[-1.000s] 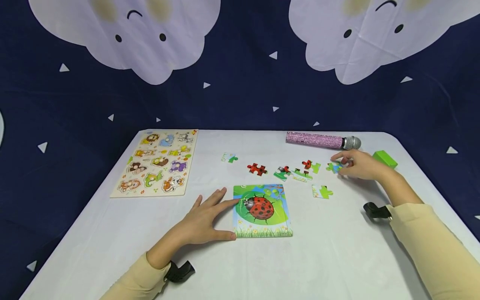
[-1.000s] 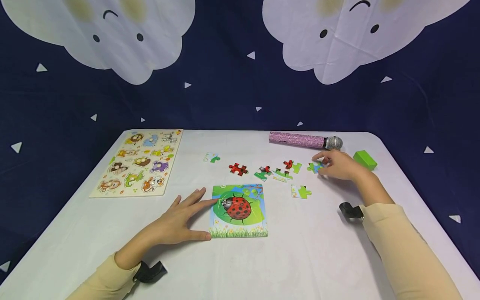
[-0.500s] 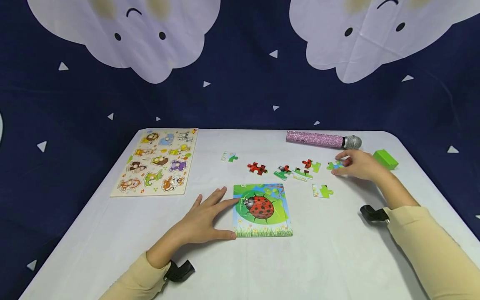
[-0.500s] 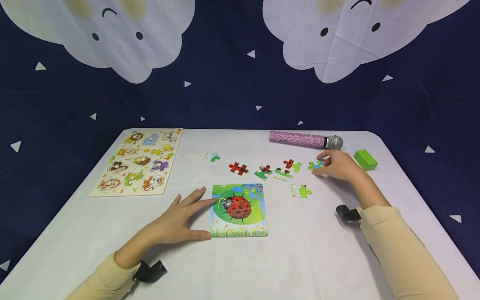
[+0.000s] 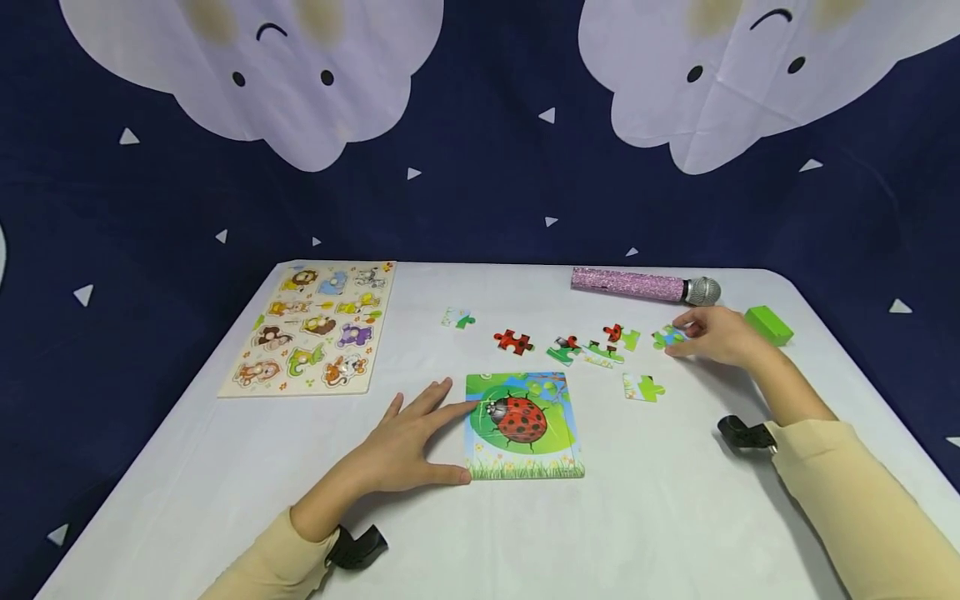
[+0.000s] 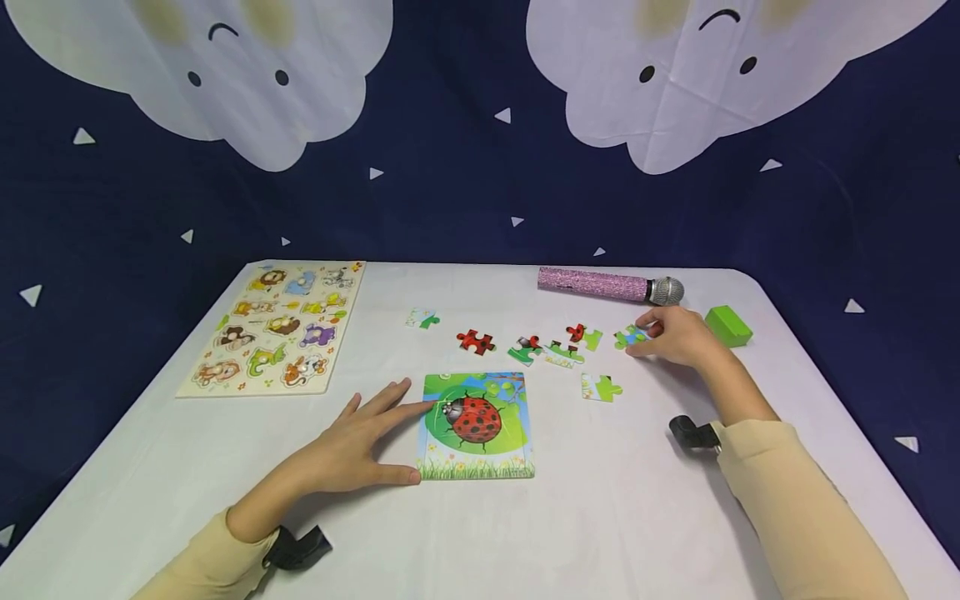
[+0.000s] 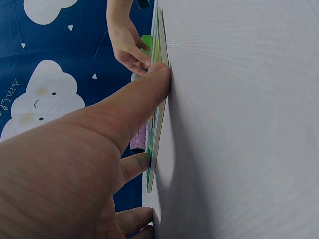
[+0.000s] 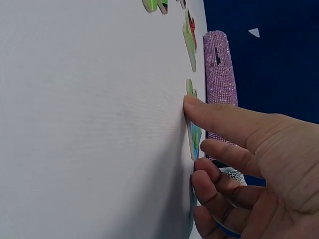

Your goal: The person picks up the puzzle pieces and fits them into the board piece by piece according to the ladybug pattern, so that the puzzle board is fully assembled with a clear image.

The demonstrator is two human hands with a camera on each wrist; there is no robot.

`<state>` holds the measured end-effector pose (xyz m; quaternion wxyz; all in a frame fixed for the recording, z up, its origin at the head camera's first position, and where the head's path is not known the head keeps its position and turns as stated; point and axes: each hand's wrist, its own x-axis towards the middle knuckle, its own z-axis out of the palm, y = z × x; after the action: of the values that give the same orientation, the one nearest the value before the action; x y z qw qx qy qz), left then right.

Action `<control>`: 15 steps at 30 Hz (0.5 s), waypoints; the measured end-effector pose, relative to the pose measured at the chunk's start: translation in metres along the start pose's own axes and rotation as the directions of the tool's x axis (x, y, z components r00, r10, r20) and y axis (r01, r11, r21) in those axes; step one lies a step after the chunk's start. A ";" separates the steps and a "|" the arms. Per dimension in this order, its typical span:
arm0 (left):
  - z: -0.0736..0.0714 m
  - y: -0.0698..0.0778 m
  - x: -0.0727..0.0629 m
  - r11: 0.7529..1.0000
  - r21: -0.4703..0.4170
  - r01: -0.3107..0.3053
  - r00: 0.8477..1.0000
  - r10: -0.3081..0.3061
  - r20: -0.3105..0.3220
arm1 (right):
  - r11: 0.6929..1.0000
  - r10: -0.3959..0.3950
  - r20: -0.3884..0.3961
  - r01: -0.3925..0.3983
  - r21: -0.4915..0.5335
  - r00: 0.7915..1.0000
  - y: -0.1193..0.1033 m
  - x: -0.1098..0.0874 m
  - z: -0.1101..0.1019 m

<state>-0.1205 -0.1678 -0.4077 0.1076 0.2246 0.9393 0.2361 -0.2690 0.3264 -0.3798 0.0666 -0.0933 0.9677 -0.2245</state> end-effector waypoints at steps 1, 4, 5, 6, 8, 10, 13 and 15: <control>0.000 0.000 0.000 1.000 0.000 -0.002 1.000 0.002 -0.001 | 1.000 0.006 -0.002 -0.006 -0.008 1.000 0.000 0.000 0.000; -0.001 0.001 0.000 1.000 0.000 -0.002 1.000 0.002 -0.002 | 1.000 0.023 0.004 -0.023 -0.011 1.000 -0.001 -0.001 -0.001; -0.001 0.001 0.000 1.000 0.000 -0.001 1.000 0.001 -0.001 | 1.000 0.026 0.007 -0.026 -0.009 1.000 -0.001 -0.001 -0.001; -0.001 0.001 0.000 1.000 -0.001 -0.001 1.000 0.001 -0.001 | 0.999 0.031 0.010 -0.031 -0.007 0.999 -0.001 -0.001 0.000; -0.001 0.001 0.000 1.000 -0.001 0.000 1.000 0.000 0.000 | 0.999 0.034 0.011 -0.034 -0.006 0.999 -0.001 -0.001 0.000; -0.001 0.001 0.000 1.000 -0.001 -0.001 1.000 0.001 0.000 | 0.999 0.033 0.008 -0.033 -0.003 0.999 -0.002 -0.001 0.000; 0.000 0.001 0.000 1.000 0.001 -0.002 1.000 0.002 0.000 | 0.999 0.034 0.000 -0.034 0.002 0.999 -0.002 -0.001 0.001; 0.000 0.001 0.000 1.000 0.001 -0.003 1.000 0.003 -0.001 | 0.999 0.036 -0.006 -0.036 0.006 0.999 -0.002 -0.002 0.002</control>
<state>-0.1201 -0.1668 -0.4070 0.1067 0.2259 0.9391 0.2358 -0.2668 0.3239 -0.3802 0.0678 -0.0751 0.9687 -0.2265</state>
